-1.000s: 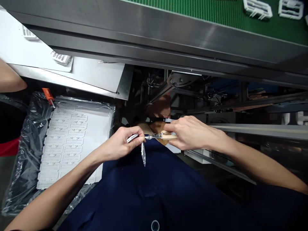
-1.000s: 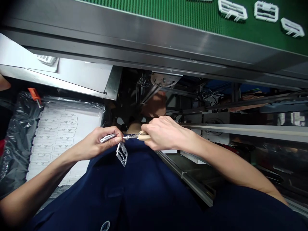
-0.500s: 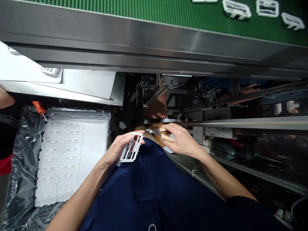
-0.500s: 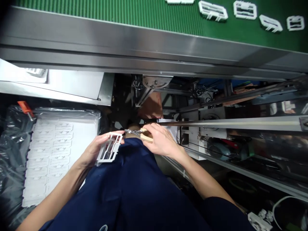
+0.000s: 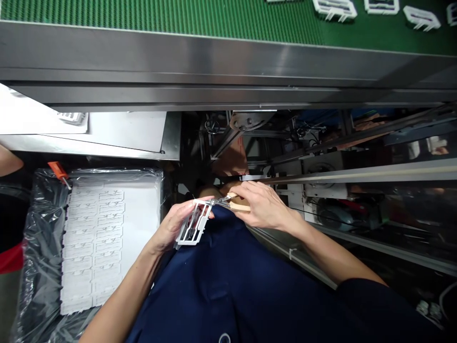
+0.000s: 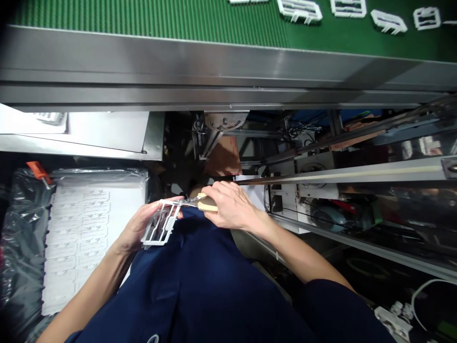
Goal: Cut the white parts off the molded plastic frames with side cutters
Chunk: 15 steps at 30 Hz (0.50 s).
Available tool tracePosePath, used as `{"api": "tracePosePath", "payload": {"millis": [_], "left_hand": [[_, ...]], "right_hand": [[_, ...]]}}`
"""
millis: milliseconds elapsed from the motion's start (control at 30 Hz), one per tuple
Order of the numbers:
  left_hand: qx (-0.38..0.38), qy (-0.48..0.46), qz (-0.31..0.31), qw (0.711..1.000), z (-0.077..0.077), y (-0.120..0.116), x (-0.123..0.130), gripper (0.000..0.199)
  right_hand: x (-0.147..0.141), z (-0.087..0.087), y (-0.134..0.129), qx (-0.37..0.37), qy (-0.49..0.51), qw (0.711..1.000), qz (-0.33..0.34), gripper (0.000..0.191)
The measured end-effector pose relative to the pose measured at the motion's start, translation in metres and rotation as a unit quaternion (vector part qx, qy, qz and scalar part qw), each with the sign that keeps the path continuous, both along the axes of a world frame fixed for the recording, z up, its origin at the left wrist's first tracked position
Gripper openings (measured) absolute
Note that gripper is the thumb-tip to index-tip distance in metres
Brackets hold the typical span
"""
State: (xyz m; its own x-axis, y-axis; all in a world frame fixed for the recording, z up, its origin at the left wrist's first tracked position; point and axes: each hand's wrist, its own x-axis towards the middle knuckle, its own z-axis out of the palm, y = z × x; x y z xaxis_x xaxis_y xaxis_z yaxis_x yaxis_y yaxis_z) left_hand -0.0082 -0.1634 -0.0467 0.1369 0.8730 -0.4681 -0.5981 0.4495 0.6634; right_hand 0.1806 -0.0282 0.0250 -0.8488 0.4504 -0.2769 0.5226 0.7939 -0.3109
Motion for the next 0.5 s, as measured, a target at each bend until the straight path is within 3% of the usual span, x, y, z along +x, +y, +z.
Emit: {"api": "tracePosePath", "payload": {"millis": [300, 400, 500], "left_hand": [[0.009, 0.004, -0.010, 1.000, -0.0015, -0.0008, -0.0032, 0.041], [-0.002, -0.030, 0.013, 0.999, -0.0038, -0.0009, -0.0007, 0.043], [-0.013, -0.066, 0.039, 0.997, -0.0048, 0.0005, 0.0020, 0.044]], "right_hand": [[0.0009, -0.0027, 0.0011, -0.039, 0.018, 0.999, -0.010, 0.015], [-0.0007, -0.0040, 0.0014, -0.132, 0.044, 0.986, -0.091, 0.015], [0.0002, -0.0100, 0.0079, -0.268, 0.081, 0.944, -0.177, 0.021]]}}
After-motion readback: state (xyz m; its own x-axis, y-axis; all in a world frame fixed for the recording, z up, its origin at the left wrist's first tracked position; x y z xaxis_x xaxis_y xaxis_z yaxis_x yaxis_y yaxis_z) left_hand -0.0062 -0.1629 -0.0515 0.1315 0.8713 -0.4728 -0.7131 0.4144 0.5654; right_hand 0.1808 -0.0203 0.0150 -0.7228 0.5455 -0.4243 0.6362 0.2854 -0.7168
